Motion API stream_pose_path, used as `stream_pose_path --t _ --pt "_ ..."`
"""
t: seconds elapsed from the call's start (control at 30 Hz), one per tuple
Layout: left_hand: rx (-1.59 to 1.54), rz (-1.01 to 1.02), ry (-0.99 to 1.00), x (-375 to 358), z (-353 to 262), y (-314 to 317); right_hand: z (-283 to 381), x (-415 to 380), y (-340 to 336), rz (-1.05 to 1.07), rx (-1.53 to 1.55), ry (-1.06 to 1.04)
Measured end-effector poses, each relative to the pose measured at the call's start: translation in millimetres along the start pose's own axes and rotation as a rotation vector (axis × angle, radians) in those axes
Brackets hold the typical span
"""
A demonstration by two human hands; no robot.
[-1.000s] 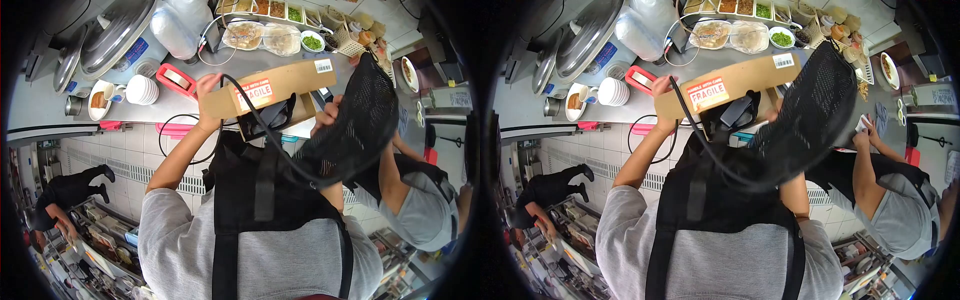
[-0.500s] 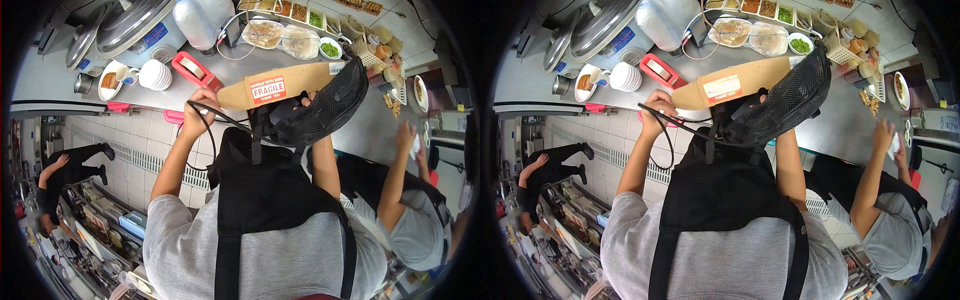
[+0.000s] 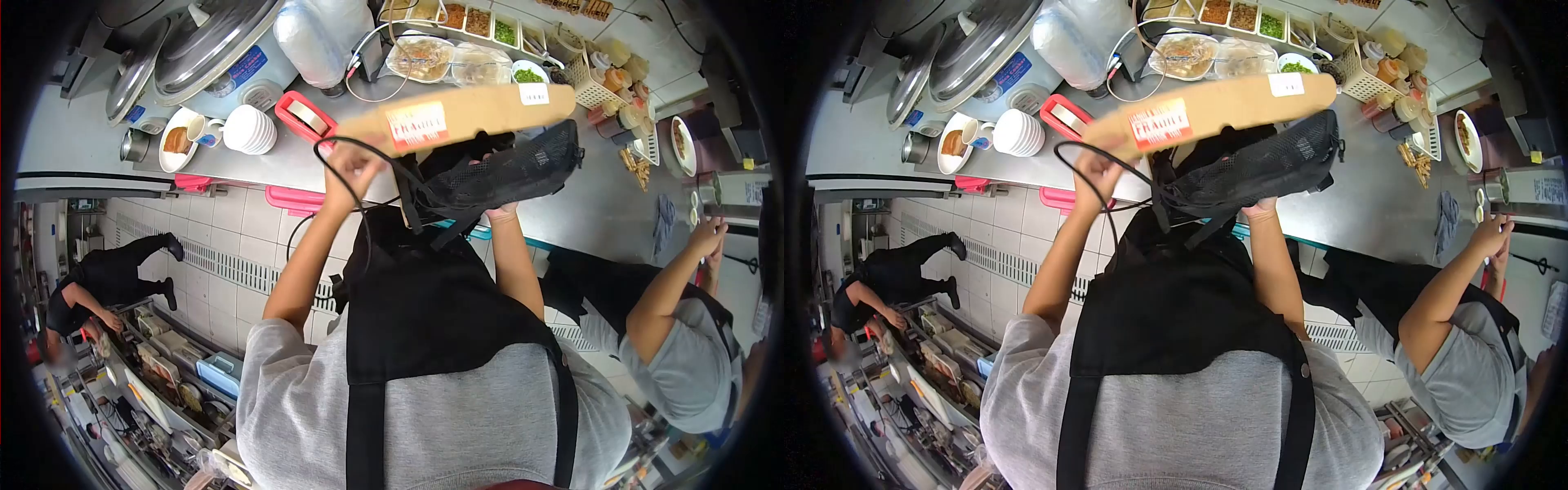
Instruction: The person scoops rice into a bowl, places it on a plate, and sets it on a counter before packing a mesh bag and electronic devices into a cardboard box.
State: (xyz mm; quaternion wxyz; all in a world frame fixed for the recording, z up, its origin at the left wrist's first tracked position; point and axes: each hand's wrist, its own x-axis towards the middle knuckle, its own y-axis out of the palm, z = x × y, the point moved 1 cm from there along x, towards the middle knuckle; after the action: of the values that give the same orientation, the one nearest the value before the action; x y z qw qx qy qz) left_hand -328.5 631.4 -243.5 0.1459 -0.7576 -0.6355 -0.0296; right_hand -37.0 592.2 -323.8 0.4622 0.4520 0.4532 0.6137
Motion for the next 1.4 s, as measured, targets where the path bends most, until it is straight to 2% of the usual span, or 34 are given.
stream_pose_path --t 0.03,0.1,0.17,0.2,0.23,0.3,0.37,0.43,0.47,0.5,0.53,0.57,0.6,0.63,0.67,0.7,0.73,0.77,0.83,0.87,0.9,0.93,0.97,1.03,1.07,1.1,1.17,1.23,1.3,1.33,1.37,1.4 --pt "-0.2 -0.143 0.008 16 -21 8 0 -5 -8 -0.113 -0.039 -0.045" --pt "-0.092 -0.18 -0.066 47 -35 -2 0 -17 -8 -0.044 -0.107 -0.081" --pt "-0.195 -0.296 0.08 71 -31 -10 1 -22 7 -0.214 -0.053 -0.029" --pt "-0.179 -0.29 0.126 80 -29 -14 2 -23 9 -0.336 -0.04 -0.033" --pt "-0.182 -0.286 0.131 82 -24 -17 2 -15 31 -0.332 -0.043 -0.039" --pt "-0.191 -0.238 0.024 84 -7 -20 -3 0 67 -0.483 -0.238 0.048" --pt "-0.239 -0.172 -0.036 73 0 -22 -6 12 64 -0.571 -0.463 -0.016" --pt "-0.159 -0.225 -0.177 59 16 -28 -20 23 78 -0.641 -0.512 0.014" --pt "-0.137 -0.234 -0.226 51 22 -34 -26 27 41 -0.699 -0.402 0.098" --pt "-0.114 -0.244 -0.274 43 27 -41 -36 29 28 -0.714 -0.467 0.096" --pt "-0.082 -0.252 -0.412 36 30 -49 -46 28 39 -0.756 -0.616 0.028" --pt "0.056 -0.176 -0.561 28 33 -61 -54 28 50 -0.793 -0.766 -0.04" --pt "-0.042 -0.201 -0.603 19 30 -70 -59 28 36 -0.726 -0.93 -0.085" --pt "-0.14 -0.227 -0.648 9 20 -76 -58 30 37 -0.728 -0.931 -0.083" --pt "-0.141 -0.229 -0.651 2 10 -78 -53 32 37 -0.816 -1.163 -0.032" --pt "-0.446 -0.296 -0.71 -3 -5 -79 -48 35 37 -0.899 -1.396 0.021" --pt "-0.753 -0.361 -0.756 -7 -15 -78 -35 37 40 -0.885 -1.645 0.19" --pt "-0.751 -0.363 -0.752 -11 -22 -73 -22 37 46 -0.849 -1.823 0.301" --pt "-0.496 -0.467 -0.566 -17 -31 -57 -12 26 85 -0.837 -1.922 -0.09" --pt "-0.353 -0.431 -0.448 -17 -31 -52 -10 29 88 -0.833 -1.924 -0.087" --pt "-0.147 -0.364 -0.371 -13 -31 -45 -7 33 93 -0.722 -2.108 -0.502" --pt "-0.114 -0.321 -0.278 -9 -31 -36 -6 35 96 -0.579 -2.24 -0.939" --pt "-0.081 -0.277 -0.185 -3 -31 -25 -3 37 92 -0.577 -2.245 -0.936" --pt "0.21 -0.204 0.048 21 -24 1 -4 40 73 -0.332 -2.48 -0.462" --pt "0.375 -0.192 0.169 28 -31 12 -8 38 61 -0.283 -2.531 -0.407" --pt "0.305 -0.126 0.107 37 -37 24 -11 34 61 -0.272 -2.61 -0.204" --pt "0.406 0.004 0.099 53 -42 42 -18 23 42 -0.192 -2.721 -0.266" --pt "0.38 0.149 0.123 61 -40 62 -16 23 50 -0.231 -2.722 -0.328" --pt "0.393 0.187 0.234 61 -43 81 -5 26 65 -0.214 -2.72 -0.064" --pt "0.405 0.212 0.215 59 -46 86 -1 34 85 -0.378 -2.663 0.028" --pt "0.416 0.236 0.196 57 -50 91 3 39 102 -0.511 -2.568 -0.137" --pt "0.4 0.253 0.198 54 -53 95 6 44 109 -0.649 -2.285 -0.156"
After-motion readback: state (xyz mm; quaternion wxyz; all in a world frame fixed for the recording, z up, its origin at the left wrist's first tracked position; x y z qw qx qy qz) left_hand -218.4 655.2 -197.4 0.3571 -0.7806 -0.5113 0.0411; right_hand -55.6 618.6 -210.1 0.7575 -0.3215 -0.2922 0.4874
